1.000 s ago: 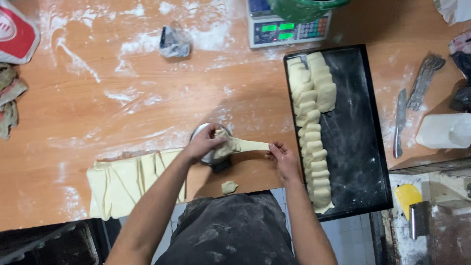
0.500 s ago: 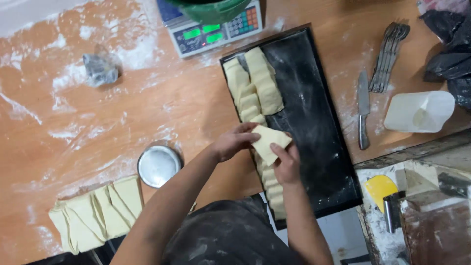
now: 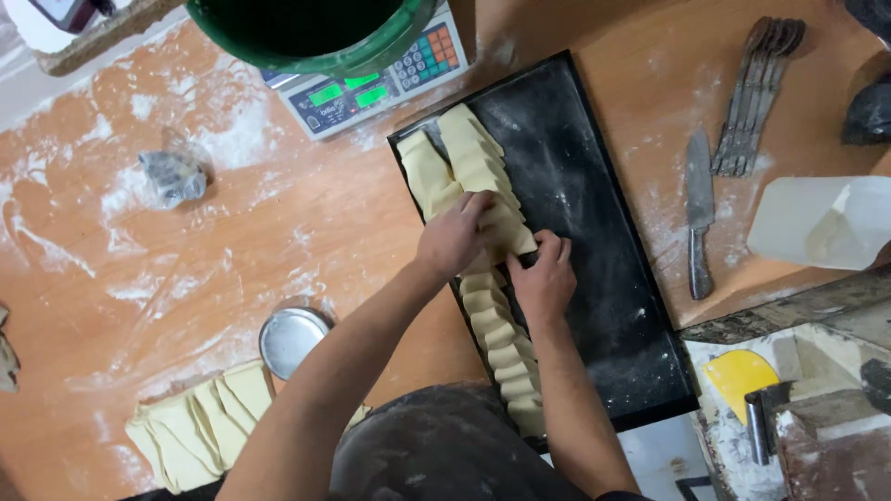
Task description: Weighing triangular dough pieces and rolling them into shapes on a baking tray.
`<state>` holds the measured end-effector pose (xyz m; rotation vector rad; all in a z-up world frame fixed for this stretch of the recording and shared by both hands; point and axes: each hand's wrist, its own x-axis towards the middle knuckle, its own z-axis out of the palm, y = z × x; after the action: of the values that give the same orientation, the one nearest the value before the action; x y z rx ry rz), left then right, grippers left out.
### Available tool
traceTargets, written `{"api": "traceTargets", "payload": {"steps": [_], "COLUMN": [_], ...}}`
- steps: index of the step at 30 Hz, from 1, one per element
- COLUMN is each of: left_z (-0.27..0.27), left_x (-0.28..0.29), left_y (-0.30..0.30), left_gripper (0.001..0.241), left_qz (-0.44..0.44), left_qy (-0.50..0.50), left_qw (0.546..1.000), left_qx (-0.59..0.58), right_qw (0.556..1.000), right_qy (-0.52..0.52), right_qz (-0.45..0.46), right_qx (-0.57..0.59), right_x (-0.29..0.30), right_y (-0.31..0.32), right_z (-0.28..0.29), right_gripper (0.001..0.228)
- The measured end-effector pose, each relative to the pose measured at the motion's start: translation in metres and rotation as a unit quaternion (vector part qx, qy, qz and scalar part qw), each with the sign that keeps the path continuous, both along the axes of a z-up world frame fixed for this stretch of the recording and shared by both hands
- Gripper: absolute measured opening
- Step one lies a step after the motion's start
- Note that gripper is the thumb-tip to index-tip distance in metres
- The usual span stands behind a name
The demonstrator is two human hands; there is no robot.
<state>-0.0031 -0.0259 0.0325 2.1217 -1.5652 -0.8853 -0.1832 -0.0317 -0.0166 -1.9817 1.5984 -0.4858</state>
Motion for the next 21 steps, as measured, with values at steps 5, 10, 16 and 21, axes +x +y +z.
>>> {"api": "traceTargets", "payload": {"steps": [5, 10, 16, 21], "left_z": [0.014, 0.018, -0.001, 0.003], "left_x": [0.03, 0.06, 0.031, 0.012], "left_y": [0.08, 0.228, 0.46, 0.535], "left_gripper": [0.046, 0.033, 0.026, 0.029], "left_qz": [0.074, 0.208, 0.386, 0.44], "left_qy": [0.024, 0.04, 0.058, 0.183], "left_qw": [0.987, 0.975, 0.921, 0.87], "left_qx": [-0.141, -0.071, 0.019, 0.121], "right_qw": [0.97, 0.969, 0.951, 0.758], "right_qy": [-0.072, -0.078, -0.107, -0.062], "right_qz": [0.172, 0.217, 0.291, 0.643], "right_qx": [-0.157, -0.091, -0.02, 0.088], "right_x": [0.002, 0.034, 0.131, 0.205], "right_y": [0.002, 0.0, 0.124, 0.268], "right_z": [-0.017, 0.026, 0.062, 0.056], "right_gripper": [0.036, 0.033, 0.017, 0.03]}}
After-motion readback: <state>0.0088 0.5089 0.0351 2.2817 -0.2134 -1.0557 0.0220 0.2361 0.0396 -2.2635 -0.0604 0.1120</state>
